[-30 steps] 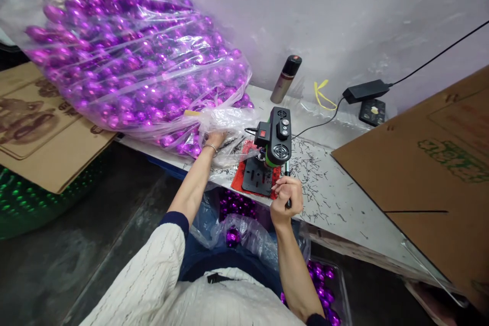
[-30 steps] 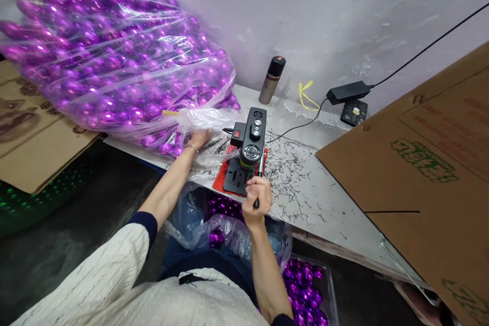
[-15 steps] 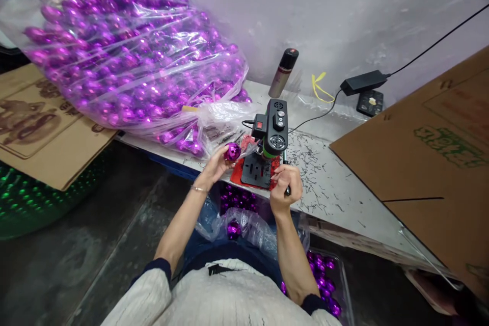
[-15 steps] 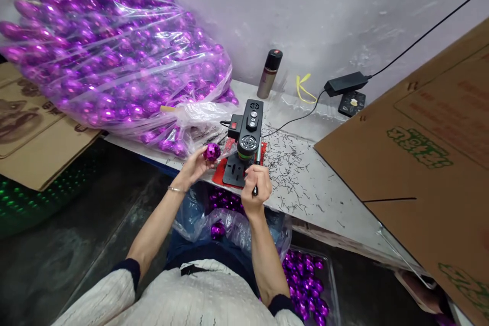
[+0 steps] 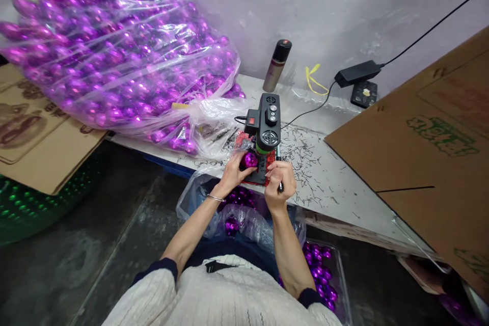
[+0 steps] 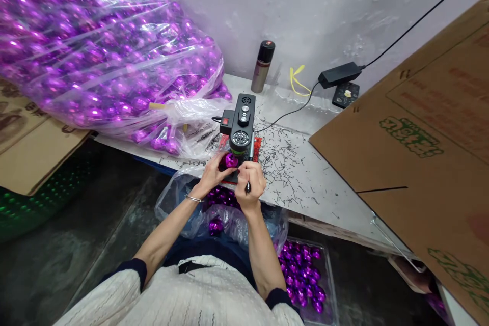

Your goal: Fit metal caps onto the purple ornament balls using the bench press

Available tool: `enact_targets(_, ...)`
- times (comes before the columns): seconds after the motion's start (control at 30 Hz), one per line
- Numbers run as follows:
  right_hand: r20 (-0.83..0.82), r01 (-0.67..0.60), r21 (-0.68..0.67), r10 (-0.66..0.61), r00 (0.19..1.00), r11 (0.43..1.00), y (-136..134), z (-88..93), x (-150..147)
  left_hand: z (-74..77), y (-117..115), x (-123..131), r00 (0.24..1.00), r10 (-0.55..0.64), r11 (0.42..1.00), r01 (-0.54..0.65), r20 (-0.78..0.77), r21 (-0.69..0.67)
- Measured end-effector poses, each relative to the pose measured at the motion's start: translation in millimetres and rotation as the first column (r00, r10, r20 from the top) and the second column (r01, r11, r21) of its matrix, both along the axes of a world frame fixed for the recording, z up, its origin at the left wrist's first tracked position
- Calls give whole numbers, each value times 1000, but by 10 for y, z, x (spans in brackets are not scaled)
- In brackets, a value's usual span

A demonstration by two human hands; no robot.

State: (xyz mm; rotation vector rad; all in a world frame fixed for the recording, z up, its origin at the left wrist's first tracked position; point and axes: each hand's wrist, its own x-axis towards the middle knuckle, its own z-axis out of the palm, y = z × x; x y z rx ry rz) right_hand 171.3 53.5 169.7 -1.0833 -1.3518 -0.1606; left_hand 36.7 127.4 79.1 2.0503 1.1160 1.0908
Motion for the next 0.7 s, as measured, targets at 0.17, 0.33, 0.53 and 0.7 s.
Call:
enact_targets(0.17, 7, 2, -5, -2, 1000, 1000, -4, 30, -7, 10, 77, 78, 995, -36, 999, 39, -98, 31)
enact_targets(0.33, 23, 4, -11, -3, 1000, 1000, -11, 72, -5, -45, 110, 160, 997, -16, 1000, 16, -78, -5)
enact_targets(0.53, 20, -14, -4, 14, 1000, 1000, -28, 42, 5, -160, 53, 141, 1000, -21, 1000, 21, -22, 5)
enact_targets(0.7, 19, -7, -6, 7, 1000, 1000, -28, -165, 8, -180, 49, 132, 1000, -21, 1000, 21, -23, 3)
